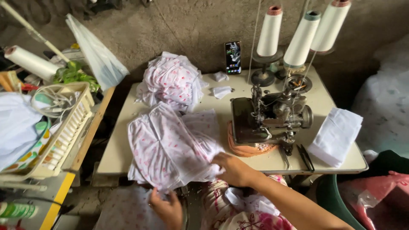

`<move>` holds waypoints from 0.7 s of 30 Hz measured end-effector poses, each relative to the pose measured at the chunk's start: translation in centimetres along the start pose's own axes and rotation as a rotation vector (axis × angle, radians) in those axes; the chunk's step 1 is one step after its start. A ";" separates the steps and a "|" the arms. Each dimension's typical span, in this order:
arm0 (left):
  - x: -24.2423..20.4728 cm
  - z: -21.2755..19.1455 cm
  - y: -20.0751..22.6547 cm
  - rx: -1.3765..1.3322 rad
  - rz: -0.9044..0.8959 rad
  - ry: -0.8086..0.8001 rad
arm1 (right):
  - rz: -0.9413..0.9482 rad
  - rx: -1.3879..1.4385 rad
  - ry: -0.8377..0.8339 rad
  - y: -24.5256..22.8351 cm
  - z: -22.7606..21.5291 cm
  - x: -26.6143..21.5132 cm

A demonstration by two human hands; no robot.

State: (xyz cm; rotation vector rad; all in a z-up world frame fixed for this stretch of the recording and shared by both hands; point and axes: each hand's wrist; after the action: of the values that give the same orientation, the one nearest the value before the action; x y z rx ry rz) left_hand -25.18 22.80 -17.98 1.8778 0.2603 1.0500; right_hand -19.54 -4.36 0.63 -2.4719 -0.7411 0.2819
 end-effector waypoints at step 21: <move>-8.7 14.2 12.3 -0.254 -0.251 -1.568 | 0.857 0.239 0.185 23.2 12.6 -24.0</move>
State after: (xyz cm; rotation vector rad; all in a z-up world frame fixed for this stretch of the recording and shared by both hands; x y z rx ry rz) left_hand -22.67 2.38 -15.61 1.8269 -0.5184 -0.6699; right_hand -33.25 -28.64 -21.66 -2.3962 0.4413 0.4069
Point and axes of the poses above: each hand's wrist, its own x-axis towards the middle knuckle, its own z-axis out of the palm, y = z × x, and after that the axes turned 13 degrees about -x, right-handed
